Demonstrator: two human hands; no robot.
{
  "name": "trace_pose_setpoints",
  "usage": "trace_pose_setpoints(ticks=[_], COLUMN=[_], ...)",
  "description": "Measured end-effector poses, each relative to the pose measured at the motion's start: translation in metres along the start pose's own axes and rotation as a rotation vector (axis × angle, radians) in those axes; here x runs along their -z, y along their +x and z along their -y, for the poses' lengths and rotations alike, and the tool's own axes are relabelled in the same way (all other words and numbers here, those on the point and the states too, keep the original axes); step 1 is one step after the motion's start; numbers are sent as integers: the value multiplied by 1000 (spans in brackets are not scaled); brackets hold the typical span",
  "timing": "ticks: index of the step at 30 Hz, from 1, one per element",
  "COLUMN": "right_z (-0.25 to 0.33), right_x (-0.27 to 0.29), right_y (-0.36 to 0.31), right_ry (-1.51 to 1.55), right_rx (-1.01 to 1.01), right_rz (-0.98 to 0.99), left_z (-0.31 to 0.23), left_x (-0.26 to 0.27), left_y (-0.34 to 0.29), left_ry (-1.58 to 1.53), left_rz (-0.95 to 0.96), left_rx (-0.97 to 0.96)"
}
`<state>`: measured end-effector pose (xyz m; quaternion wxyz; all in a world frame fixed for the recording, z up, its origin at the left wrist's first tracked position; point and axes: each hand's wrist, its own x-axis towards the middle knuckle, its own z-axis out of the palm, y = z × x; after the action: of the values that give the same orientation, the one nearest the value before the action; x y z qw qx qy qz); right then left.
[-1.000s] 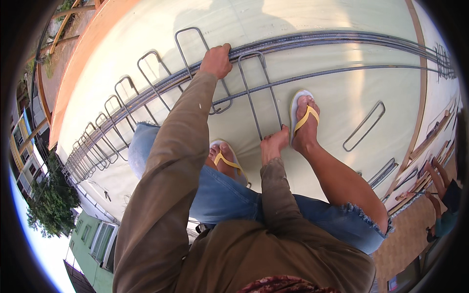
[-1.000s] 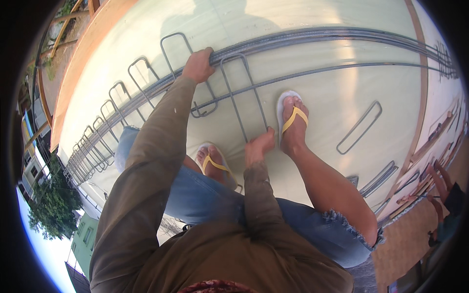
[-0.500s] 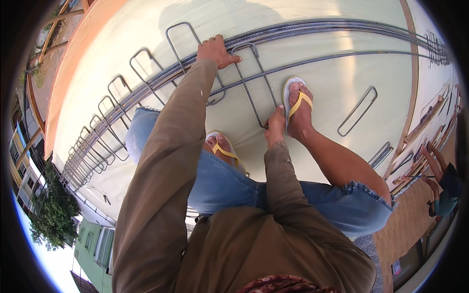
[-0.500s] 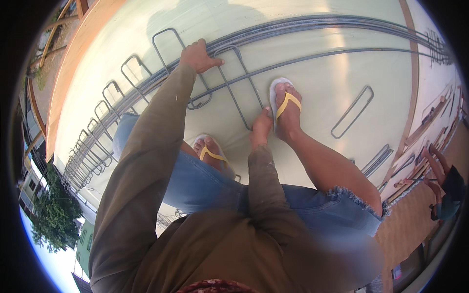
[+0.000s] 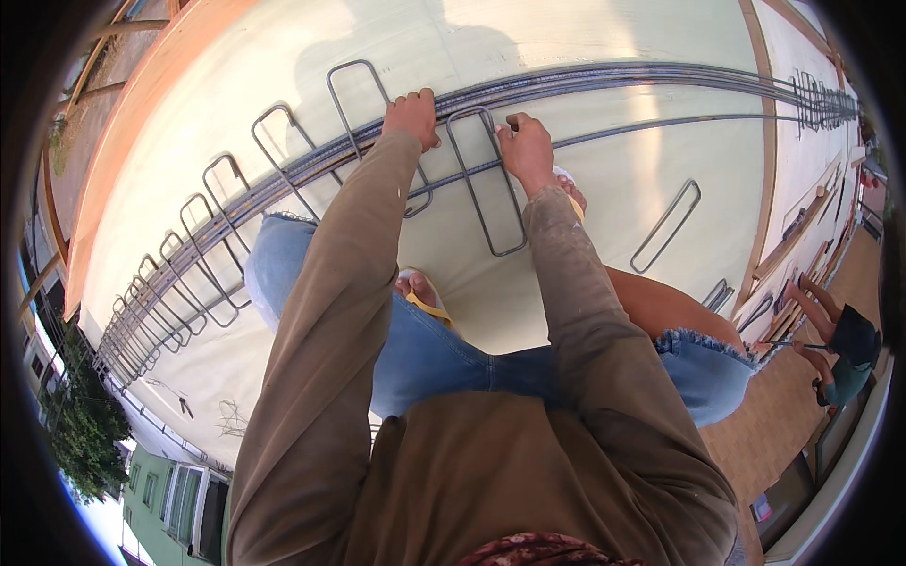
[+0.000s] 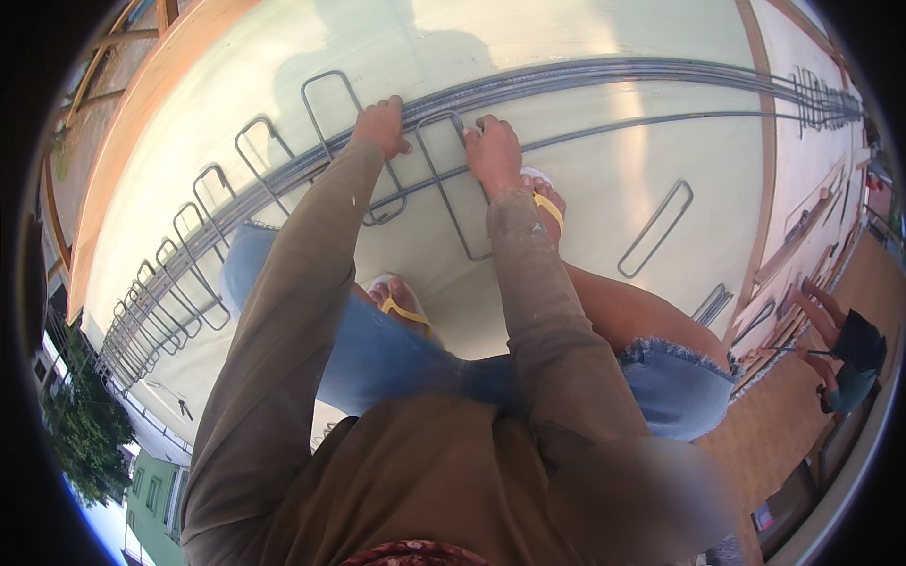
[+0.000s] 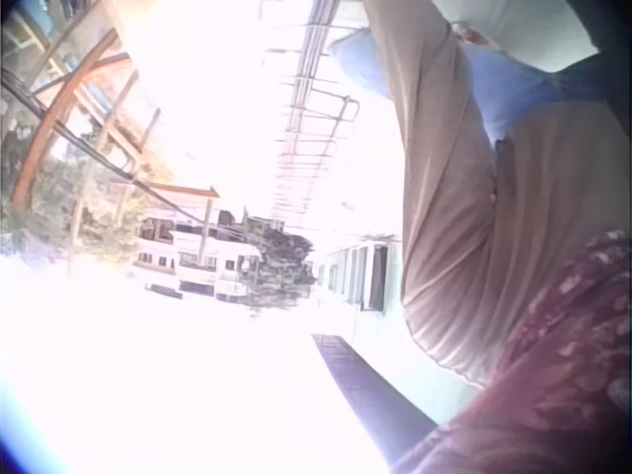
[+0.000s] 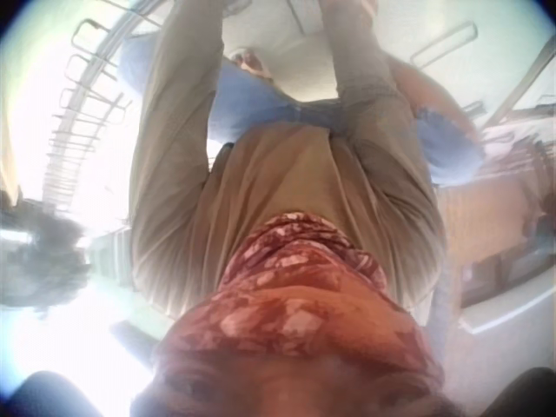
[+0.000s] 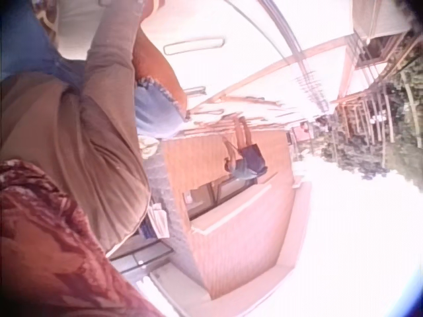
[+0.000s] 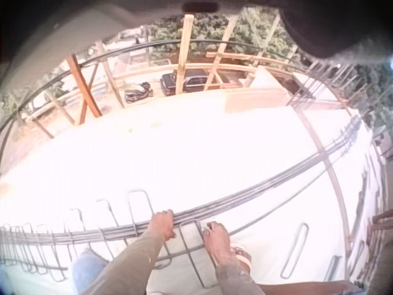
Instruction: The person places U-shaped rebar stirrups onto parallel longitudinal rebar rods laid on a flat surface, spacing them evenly and adjusting their positions by hand. The person repeatedly picks up stirrups and positions them along the rods to form a rebar cage.
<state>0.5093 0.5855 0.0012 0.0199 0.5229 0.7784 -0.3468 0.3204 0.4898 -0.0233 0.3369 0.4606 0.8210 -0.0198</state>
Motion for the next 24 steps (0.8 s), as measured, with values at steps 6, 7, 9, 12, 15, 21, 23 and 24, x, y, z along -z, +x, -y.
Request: trace_pose_setpoints(ticks=[6, 7, 9, 12, 15, 21, 23, 24], right_z=[0, 0, 1, 0, -2, -3, 0, 1], right_x=[-21, -24, -29, -36, -39, -37, -34, -32], right_y=[29, 29, 29, 28, 28, 25, 28, 29], right_ry=[-24, 11, 21, 28, 10, 14, -50, 7], right_rx=[59, 77, 68, 117, 151, 201, 207, 266], right_rz=[111, 86, 42, -55, -105, -166, -165, -245], left_z=[2, 4, 5, 4, 1, -2, -4, -4], left_x=[-14, -15, -15, -18, -21, -25, -25, -26], left_y=[5, 5, 5, 3, 0, -2, -4, -5], left_ry=[-44, -58, -53, -42, -54, -67, -61, -56], left_rz=[-144, -154, -143, -195, -268, -302, -321, -312], left_rx=[4, 1, 3, -2, 0, 16, 15, 16])
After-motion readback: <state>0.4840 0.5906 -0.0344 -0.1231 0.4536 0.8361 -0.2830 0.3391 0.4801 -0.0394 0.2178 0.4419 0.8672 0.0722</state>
